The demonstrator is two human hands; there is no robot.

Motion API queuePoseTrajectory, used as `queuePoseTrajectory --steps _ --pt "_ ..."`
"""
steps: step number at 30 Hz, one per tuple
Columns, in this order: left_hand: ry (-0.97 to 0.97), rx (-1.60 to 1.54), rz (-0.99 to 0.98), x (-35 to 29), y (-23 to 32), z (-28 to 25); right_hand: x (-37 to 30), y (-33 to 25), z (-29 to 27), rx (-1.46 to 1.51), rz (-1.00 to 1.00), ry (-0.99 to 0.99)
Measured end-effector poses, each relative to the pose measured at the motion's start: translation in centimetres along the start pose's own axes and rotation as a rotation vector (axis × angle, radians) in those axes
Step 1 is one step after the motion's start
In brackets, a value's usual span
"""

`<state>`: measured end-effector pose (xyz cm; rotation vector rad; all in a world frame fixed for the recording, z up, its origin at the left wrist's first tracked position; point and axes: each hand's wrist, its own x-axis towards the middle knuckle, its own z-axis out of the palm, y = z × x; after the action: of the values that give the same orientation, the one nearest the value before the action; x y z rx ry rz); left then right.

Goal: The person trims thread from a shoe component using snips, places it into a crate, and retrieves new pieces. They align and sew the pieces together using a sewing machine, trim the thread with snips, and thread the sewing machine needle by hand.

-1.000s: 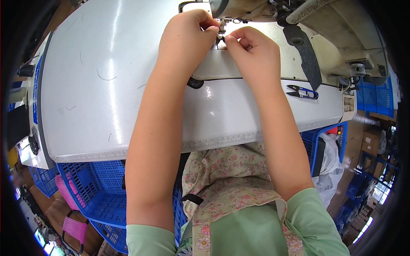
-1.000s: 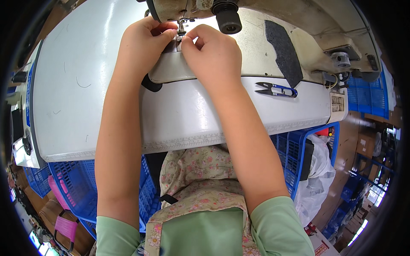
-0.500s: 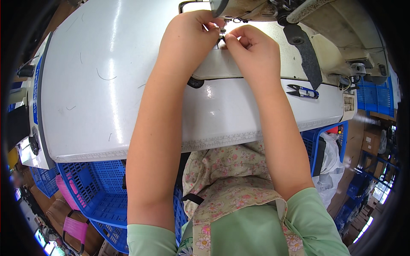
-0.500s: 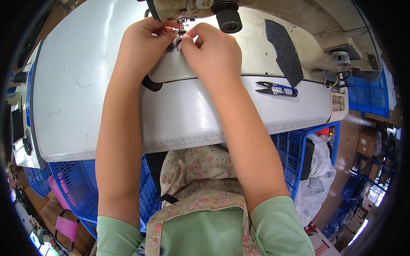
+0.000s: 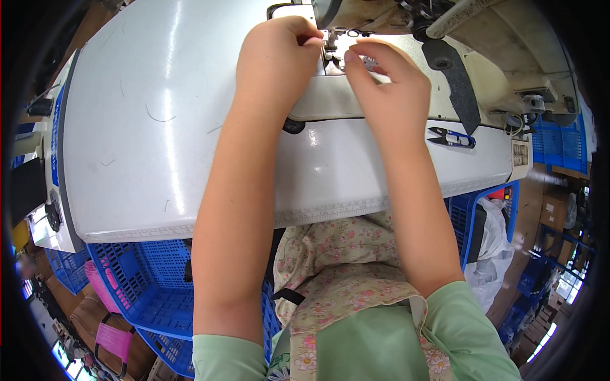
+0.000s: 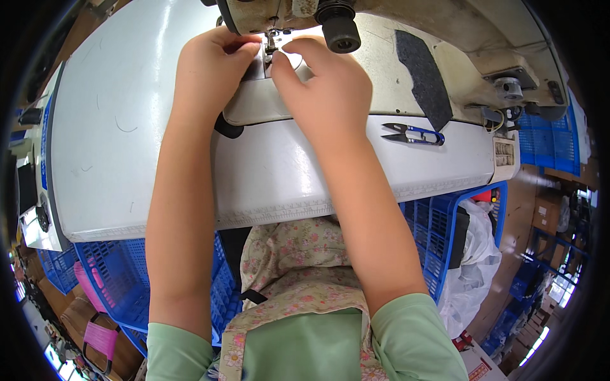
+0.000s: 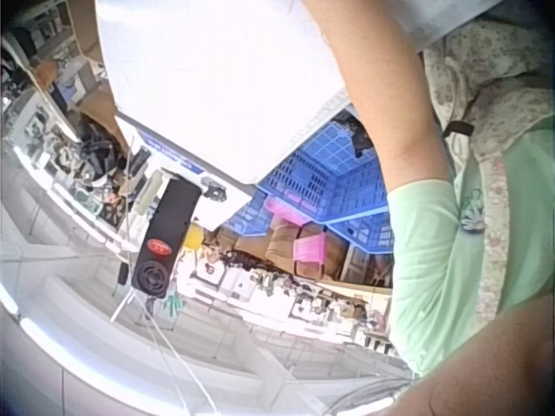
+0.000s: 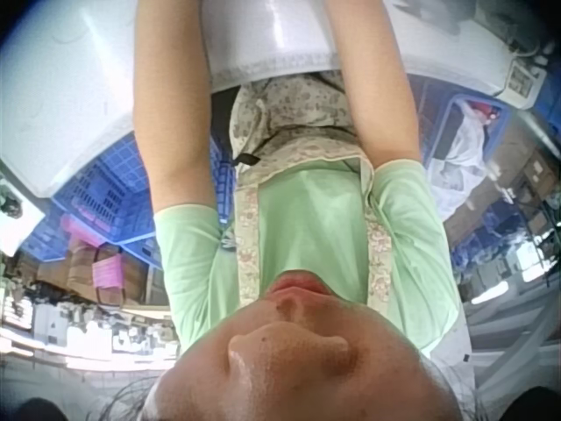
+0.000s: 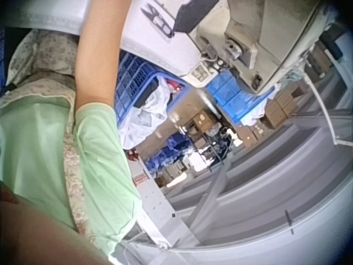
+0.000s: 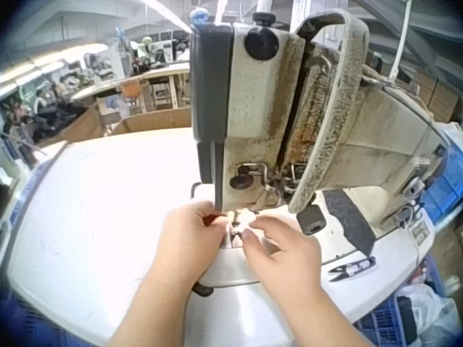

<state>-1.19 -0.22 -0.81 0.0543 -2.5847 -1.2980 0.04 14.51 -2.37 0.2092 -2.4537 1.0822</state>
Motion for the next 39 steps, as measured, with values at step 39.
queuePoseTrajectory --steps 39 --pt "-0.026 0.276 -0.074 0.3 0.8 -0.6 -0.6 0.0 -1.5 -0.1 -0.313 -0.203"
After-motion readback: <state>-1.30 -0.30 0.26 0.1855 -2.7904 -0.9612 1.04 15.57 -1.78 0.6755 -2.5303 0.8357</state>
